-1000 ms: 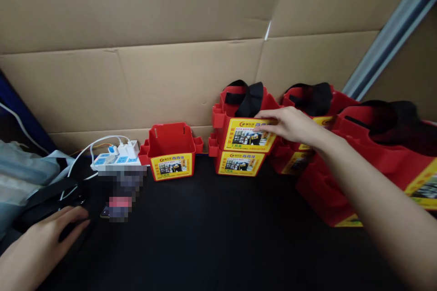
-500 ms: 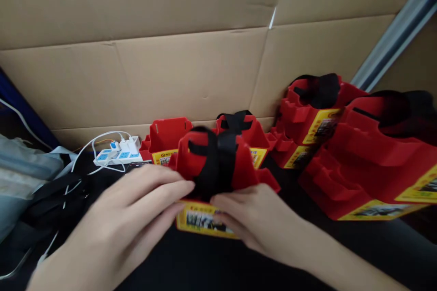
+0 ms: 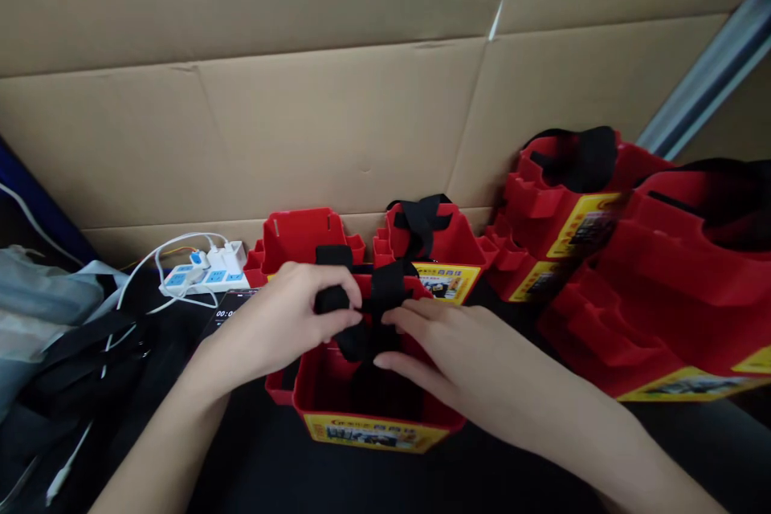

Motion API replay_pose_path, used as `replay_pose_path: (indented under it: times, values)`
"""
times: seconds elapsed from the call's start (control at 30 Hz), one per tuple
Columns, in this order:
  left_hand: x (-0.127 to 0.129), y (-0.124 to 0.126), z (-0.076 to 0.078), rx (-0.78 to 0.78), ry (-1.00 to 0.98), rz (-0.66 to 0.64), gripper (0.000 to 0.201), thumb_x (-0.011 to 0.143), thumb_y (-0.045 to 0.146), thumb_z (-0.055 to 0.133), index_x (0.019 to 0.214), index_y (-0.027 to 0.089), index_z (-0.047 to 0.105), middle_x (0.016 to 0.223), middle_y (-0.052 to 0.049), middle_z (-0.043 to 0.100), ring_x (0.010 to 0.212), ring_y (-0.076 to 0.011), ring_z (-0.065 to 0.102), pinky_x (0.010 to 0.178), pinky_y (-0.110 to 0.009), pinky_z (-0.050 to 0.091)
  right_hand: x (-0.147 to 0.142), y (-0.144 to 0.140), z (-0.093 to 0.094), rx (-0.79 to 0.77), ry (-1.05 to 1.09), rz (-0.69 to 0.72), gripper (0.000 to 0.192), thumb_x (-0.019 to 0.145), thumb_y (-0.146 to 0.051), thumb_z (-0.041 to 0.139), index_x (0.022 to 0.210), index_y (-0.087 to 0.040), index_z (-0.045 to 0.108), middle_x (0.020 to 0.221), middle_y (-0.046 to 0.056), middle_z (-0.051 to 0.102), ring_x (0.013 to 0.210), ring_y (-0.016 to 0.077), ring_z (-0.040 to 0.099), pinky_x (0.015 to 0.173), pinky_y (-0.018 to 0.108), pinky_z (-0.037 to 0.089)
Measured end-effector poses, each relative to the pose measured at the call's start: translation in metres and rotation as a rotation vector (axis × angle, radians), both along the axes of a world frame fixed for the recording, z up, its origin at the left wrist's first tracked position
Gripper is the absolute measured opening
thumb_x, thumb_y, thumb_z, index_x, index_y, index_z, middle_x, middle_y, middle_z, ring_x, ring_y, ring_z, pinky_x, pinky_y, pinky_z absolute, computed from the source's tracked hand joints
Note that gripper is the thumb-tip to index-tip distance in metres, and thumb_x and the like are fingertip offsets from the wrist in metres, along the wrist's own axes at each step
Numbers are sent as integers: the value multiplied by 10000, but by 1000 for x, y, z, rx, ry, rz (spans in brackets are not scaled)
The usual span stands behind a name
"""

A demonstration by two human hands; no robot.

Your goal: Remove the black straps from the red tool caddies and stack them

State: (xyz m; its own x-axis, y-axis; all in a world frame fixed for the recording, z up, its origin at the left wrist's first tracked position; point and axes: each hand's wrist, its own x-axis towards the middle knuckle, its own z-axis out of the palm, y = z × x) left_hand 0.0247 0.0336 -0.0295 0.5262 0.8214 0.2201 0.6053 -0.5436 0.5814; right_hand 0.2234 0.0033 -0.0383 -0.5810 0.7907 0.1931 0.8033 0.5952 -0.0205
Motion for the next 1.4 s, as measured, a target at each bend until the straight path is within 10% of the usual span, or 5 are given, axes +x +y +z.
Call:
replay_pose_path:
  times: [0.33,0.63,0.8,1.2,1.4]
  values:
    - [-2,26,-3,-149,-1210,146,279,701,223,681,966,200,596,939,-20,645,870,-153,641,753,-252,542,-9,34,-11,-224,146,98,287,828,-282,510,566,-168,542,529,-6,553,474,104,502,453,220,317]
    - [-6,13,-2,-328,-197,-227,294,673,283,683,943,211,592,899,-26,623,818,-174,605,692,-267,511,-9,40,1,-763,1340,214,211,850,-366,480,768,-172,491,607,-8,598,492,106,601,348,160,396]
    - [-6,16,-3,-469,-109,-238,334,698,345,649,978,196,546,813,-19,631,659,-150,631,522,-220,496,-7,49,0,-763,1586,113,206,835,-372,505,776,-177,477,742,7,621,579,119,643,348,148,424]
    - [20,23,-23,-209,-575,238,392,790,511,494,618,182,368,387,89,378,248,-37,373,254,-129,214,-29,27,-25,-682,932,85,425,806,-253,537,1198,-174,392,906,54,651,760,141,636,720,312,525]
    - [12,29,-22,-10,-624,217,349,744,441,599,941,184,468,853,-34,610,595,-114,601,494,-207,467,-15,35,-11,-403,926,85,443,855,-188,370,1286,-172,268,929,66,656,752,132,609,665,271,485]
